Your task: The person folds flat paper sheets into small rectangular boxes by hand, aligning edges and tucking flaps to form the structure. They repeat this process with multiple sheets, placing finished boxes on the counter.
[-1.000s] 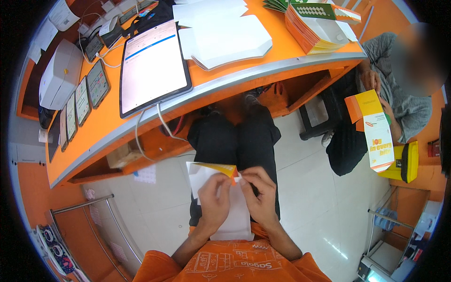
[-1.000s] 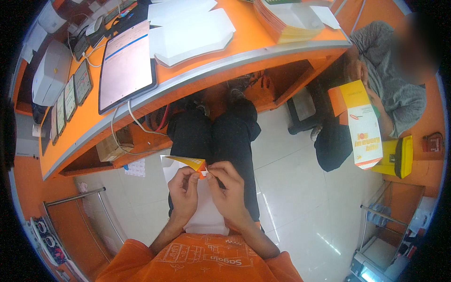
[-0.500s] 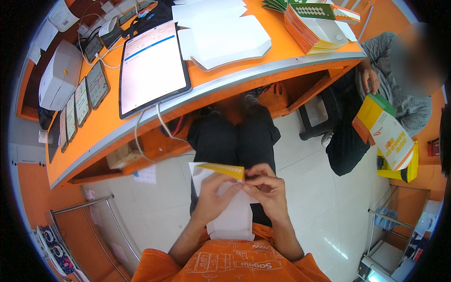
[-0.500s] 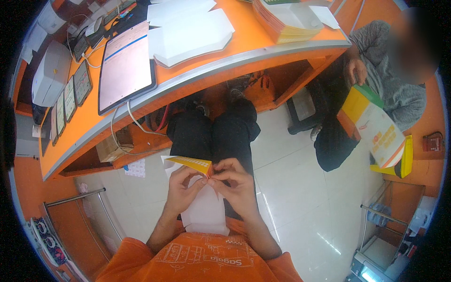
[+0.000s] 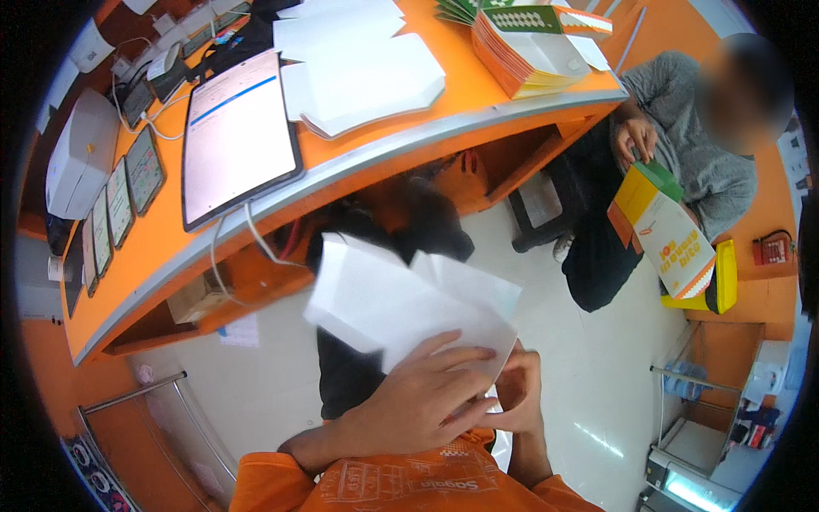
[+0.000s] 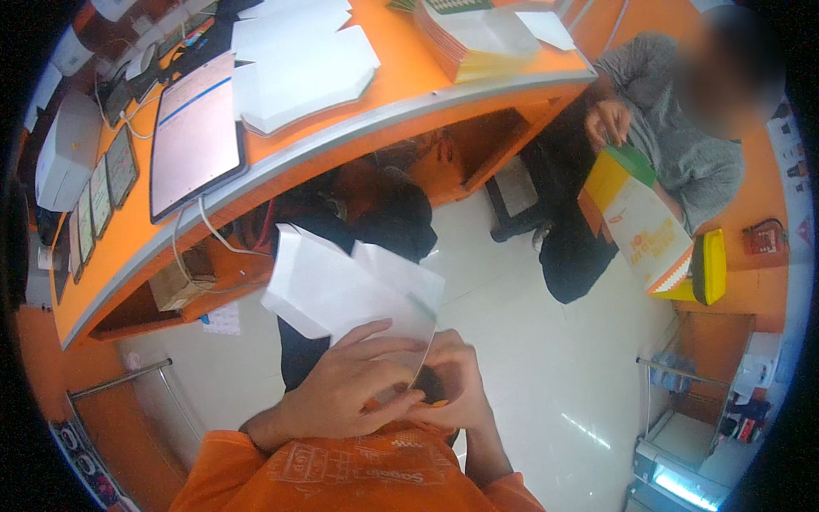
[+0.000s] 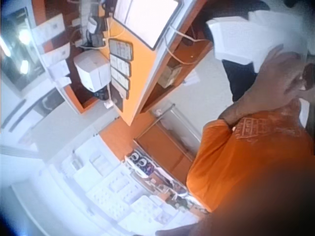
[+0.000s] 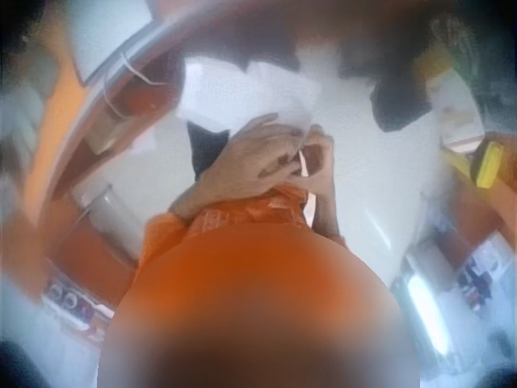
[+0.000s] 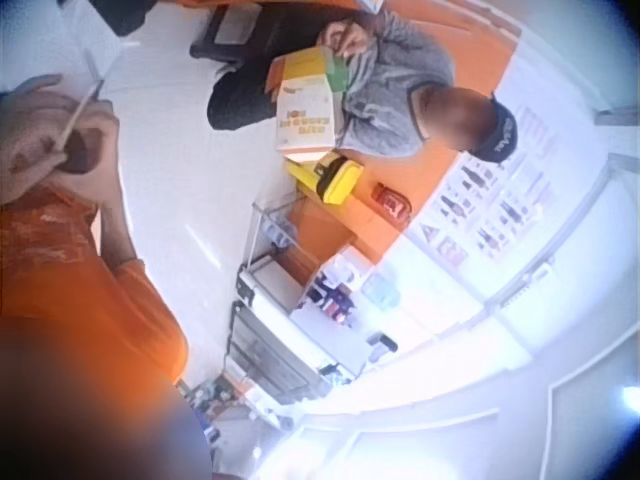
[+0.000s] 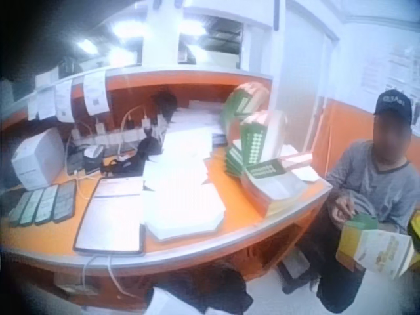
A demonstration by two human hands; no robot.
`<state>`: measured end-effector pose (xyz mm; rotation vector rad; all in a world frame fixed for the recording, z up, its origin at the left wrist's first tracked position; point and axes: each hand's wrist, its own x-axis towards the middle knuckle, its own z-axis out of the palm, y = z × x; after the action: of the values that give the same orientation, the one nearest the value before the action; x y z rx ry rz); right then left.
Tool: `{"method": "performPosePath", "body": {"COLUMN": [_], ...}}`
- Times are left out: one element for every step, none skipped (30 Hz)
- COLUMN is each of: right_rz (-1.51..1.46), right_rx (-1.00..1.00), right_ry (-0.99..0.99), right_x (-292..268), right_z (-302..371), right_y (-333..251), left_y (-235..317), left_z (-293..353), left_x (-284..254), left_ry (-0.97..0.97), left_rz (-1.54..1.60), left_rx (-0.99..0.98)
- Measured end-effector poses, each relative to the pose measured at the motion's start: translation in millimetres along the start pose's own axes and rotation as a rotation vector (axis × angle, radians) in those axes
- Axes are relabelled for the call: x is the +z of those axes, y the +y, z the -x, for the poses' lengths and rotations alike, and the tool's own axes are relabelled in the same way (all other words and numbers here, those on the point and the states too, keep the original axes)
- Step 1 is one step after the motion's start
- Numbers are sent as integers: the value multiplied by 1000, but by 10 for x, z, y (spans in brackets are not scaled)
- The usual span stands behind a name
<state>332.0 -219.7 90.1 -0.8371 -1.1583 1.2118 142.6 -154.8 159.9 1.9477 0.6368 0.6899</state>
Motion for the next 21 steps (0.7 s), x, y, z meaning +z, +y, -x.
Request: {"method": "performPosePath", "body": {"right_rz": [-213, -415, -492, -423, -343, -278, -23, 40, 96, 170, 107, 81, 55, 36, 24, 21, 6, 56, 92, 128, 163], "right_rx": [106, 215, 300, 383, 466, 549, 548, 608, 675, 770, 739, 745, 751, 753, 788, 819, 818, 827, 807, 786, 829], "right_ry": [87, 165, 262, 286, 297, 311, 223, 220, 225, 232, 261, 251, 240, 228, 184, 139, 96, 77, 58, 38, 47], "right_x": [-27, -57, -125, -173, -207, -225, -200, -166, -116, -52, 11, 62, 105, 134, 136, 114, 81, 44, 18, -5, -19], "right_z": [65, 121, 148, 168, 175, 174, 166, 165, 162, 160, 163, 170, 174, 178, 194, 206, 219, 236, 256, 281, 324], "right_y": [8, 19, 21, 36, 64, 94, 156, 197, 243, 285, 313, 324, 331, 329, 304, 270, 252, 234, 233, 241, 233], "left_y": [-44, -97, -159, -218, -275, -328, -374, -418, -455, -473, -463, -458, -455, -462, -499, -542, -592, -643, -681, -717, -743], "left_z": [32, 90, 172, 266, 357, 447, 531, 602, 663, 717, 773, 811, 832, 841, 825, 807, 800, 788, 796, 806, 820], "left_x": [43, 76, 91, 108, 137, 161, 181, 191, 191, 194, 202, 221, 255, 303, 373, 441, 506, 577, 633, 679, 717], "left_ry": [-26, -114, -199, -285, -360, -435, -515, -489, -471, -504, -398, -340, -255, -193, -111, -29, 6, 38, 70, 76, 79], "left_rz": [-152, -189, -228, -266, -261, -258, -252, -285, -318, -361, -275, -204, -142, -125, -116, -106, -15, 79, 176, 268, 359], "left_rx": [79, 92, 104, 112, 28, -58, -145, -208, -270, -367, -401, -467, -511, -474, -415, -351, -411, -470, -529, -634, -741]}}
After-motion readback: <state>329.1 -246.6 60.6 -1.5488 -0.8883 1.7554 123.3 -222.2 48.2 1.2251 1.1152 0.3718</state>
